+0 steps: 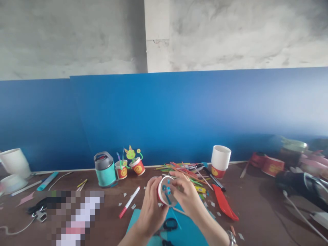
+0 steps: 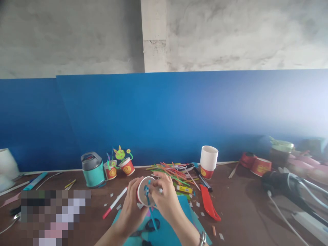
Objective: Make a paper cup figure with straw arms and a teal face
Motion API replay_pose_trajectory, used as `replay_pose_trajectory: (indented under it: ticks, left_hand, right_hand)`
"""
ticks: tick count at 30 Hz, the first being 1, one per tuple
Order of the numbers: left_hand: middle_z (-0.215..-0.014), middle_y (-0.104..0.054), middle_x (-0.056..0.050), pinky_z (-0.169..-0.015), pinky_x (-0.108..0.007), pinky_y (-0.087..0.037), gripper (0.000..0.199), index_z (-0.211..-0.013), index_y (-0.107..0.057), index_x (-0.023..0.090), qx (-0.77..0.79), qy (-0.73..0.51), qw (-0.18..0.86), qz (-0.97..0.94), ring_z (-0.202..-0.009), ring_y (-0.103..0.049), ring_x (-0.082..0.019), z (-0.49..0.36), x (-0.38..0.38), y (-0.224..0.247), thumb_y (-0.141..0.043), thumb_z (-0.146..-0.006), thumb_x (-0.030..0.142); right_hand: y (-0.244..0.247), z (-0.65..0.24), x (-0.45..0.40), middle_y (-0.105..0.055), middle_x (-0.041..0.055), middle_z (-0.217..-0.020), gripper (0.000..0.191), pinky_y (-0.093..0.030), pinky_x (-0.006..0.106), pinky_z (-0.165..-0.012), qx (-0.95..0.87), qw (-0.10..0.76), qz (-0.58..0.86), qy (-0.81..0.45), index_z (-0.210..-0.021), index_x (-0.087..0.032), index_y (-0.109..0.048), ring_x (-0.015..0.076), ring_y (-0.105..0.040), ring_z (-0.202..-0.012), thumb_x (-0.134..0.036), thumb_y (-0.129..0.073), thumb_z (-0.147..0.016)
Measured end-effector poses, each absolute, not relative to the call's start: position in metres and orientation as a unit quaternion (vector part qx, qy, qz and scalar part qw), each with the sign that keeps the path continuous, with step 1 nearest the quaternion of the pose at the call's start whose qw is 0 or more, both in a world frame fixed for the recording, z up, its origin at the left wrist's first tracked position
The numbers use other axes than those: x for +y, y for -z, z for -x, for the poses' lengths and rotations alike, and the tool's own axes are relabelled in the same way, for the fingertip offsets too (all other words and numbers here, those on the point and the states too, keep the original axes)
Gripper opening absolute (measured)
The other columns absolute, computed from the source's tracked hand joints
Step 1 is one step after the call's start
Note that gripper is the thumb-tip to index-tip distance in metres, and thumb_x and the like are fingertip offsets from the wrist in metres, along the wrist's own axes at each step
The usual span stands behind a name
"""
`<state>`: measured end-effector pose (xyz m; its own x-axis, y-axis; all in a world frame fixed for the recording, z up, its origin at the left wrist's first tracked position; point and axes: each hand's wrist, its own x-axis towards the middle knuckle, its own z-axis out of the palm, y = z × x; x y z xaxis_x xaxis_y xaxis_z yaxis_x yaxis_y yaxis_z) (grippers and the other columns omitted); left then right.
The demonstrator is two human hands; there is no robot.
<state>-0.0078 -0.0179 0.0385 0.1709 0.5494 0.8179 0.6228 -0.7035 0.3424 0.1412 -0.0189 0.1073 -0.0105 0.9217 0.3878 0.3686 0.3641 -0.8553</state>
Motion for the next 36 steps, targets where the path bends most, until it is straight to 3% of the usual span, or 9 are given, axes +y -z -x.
replay_pose_trajectory:
  ticks: [4, 15, 25, 30, 36]
  left_hand:
    - [-0.129, -0.047, -0.019, -0.1, -0.049, -0.045, 0.064, -0.14, -0.03, 0.016, -0.351, 0.533, 0.046, 0.768, -0.128, -0.043, -0.031, 0.007, -0.018, -0.038, -0.051, -0.082, 0.002]
    - [-0.127, -0.053, -0.019, -0.101, -0.051, -0.044, 0.065, -0.141, -0.033, 0.013, -0.337, 0.51, 0.067, 0.788, -0.123, -0.05, -0.031, 0.003, -0.022, -0.034, -0.049, -0.079, 0.0]
    - [-0.127, -0.052, -0.018, -0.1, -0.049, -0.045, 0.062, -0.139, -0.032, 0.017, -0.331, 0.549, 0.002, 0.768, -0.122, -0.05, -0.029, 0.001, -0.022, -0.04, -0.053, -0.082, 0.003]
    - [-0.129, -0.051, -0.018, -0.1, -0.048, -0.045, 0.061, -0.138, -0.033, 0.018, -0.361, 0.555, -0.045, 0.748, -0.125, -0.049, -0.031, -0.002, -0.023, -0.03, -0.056, -0.082, 0.009]
    - [-0.131, -0.049, -0.02, -0.102, -0.048, -0.043, 0.06, -0.14, -0.031, 0.015, -0.361, 0.546, -0.028, 0.755, -0.128, -0.046, -0.031, -0.003, -0.022, -0.024, -0.055, -0.085, 0.009]
  right_hand:
    - [-0.109, -0.141, -0.02, -0.066, 0.0107, -0.117, 0.014, -0.036, 0.049, -0.101, -0.67, 0.461, 0.536, -0.227, -0.062, -0.02, -0.071, 0.0325, -0.053, -0.116, -0.02, -0.062, -0.073]
    - [-0.115, -0.141, -0.026, -0.07, 0.0068, -0.108, 0.021, -0.041, 0.045, -0.092, -0.703, 0.408, 0.568, -0.127, -0.054, -0.021, -0.066, 0.03, -0.058, -0.109, -0.008, -0.059, -0.07]
    - [-0.11, -0.134, -0.031, -0.068, 0.0083, -0.106, 0.019, -0.039, 0.043, -0.089, -0.689, 0.458, 0.551, -0.106, -0.068, -0.021, -0.069, 0.0281, -0.059, -0.105, -0.02, -0.056, -0.081]
    - [-0.108, -0.136, -0.03, -0.066, 0.0079, -0.108, 0.019, -0.038, 0.042, -0.086, -0.712, 0.423, 0.555, -0.074, -0.068, -0.021, -0.067, 0.0275, -0.057, -0.105, -0.015, -0.053, -0.079]
    - [-0.107, -0.137, -0.029, -0.066, 0.0087, -0.108, 0.018, -0.038, 0.042, -0.086, -0.715, 0.416, 0.561, -0.044, -0.067, -0.021, -0.066, 0.0276, -0.056, -0.106, -0.016, -0.054, -0.08]
